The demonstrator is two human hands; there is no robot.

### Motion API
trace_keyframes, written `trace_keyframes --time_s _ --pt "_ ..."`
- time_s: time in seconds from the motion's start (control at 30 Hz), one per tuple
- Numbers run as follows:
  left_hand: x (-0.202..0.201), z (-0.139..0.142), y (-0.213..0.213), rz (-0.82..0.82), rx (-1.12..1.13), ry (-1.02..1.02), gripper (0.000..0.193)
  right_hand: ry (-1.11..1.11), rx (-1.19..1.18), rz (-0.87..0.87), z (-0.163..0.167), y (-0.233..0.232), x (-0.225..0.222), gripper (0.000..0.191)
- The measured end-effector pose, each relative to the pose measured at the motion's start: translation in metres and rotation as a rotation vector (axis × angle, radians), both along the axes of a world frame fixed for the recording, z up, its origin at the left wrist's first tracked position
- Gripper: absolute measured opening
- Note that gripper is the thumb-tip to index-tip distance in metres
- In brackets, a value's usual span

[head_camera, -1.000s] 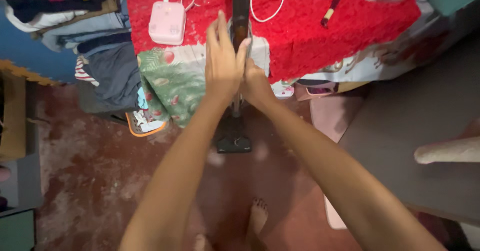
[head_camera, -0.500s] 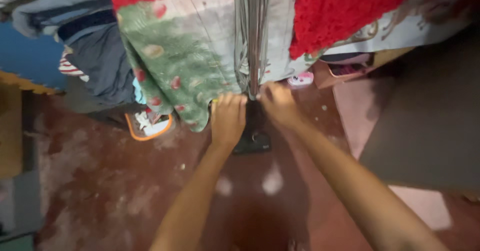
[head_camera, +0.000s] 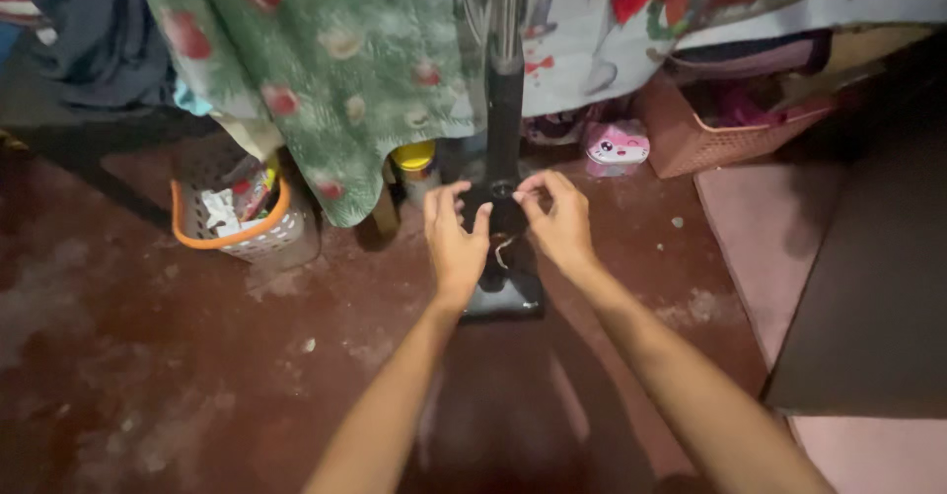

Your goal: The person picks up a stick vacuum cleaner from beside a dresser, detaches the dust cup and filter, empties the dust cup contents into a small waste basket, then wipes the vacuum body, floor head, and dust cup with wet wipes.

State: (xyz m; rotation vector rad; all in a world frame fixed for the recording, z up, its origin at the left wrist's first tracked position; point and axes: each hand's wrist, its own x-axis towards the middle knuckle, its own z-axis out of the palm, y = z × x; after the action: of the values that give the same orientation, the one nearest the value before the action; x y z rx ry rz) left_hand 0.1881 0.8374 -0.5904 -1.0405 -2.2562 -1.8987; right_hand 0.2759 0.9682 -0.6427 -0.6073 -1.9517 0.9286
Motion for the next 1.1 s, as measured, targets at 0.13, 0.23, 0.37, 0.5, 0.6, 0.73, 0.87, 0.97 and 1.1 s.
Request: trace_keyframes --time_s 0.13,0.23,0.37,0.5,0.6,0.73,0.87,0.97,1.1 --pt "0.001 -0.023 -0.005 -0.029 0.040 0.101 0.067 -0.024 -0.084 -0.042 -0.031 -0.014 0.009 0.018" --pt "0.000 -0.045 -0.004 -0.049 -0.108 -0.064 0.078 -0.099 -0.397 -0.089 -0.051 -0.027 0.025 0.027" --pt "-0.004 -0.054 -0.005 -0.035 -0.155 -0.083 0.073 -0.054 -0.528 -0.014 -0.056 -0.037 0.029 0.040" --pt "-0.013 -0.009 0.002 0.030 0.121 0.101 0.053 0.017 -0.039 -0.136 -0.007 -0.020 0.006 0.040" --pt "-0.029 0.047 0.019 -0.118 0.206 0.216 0.042 0.133 -0.074 -0.003 0.046 -0.002 -0.022 0.044" --pt "-0.036 0.090 0.025 -0.264 0.072 0.025 0.053 -0.046 -0.125 0.030 0.086 0.005 -0.041 0.048" --pt "-0.023 0.094 0.016 -0.263 0.092 0.072 0.053 -0.088 -0.138 0.038 0.086 -0.004 -0.025 0.052" --pt "-0.009 0.092 0.009 -0.196 0.095 0.053 0.054 -0.020 -0.133 0.053 0.078 -0.011 -0.013 0.048" --pt "0.004 0.095 0.004 -0.108 0.111 0.045 0.048 0.141 -0.434 0.192 0.075 -0.018 -0.003 0.046"
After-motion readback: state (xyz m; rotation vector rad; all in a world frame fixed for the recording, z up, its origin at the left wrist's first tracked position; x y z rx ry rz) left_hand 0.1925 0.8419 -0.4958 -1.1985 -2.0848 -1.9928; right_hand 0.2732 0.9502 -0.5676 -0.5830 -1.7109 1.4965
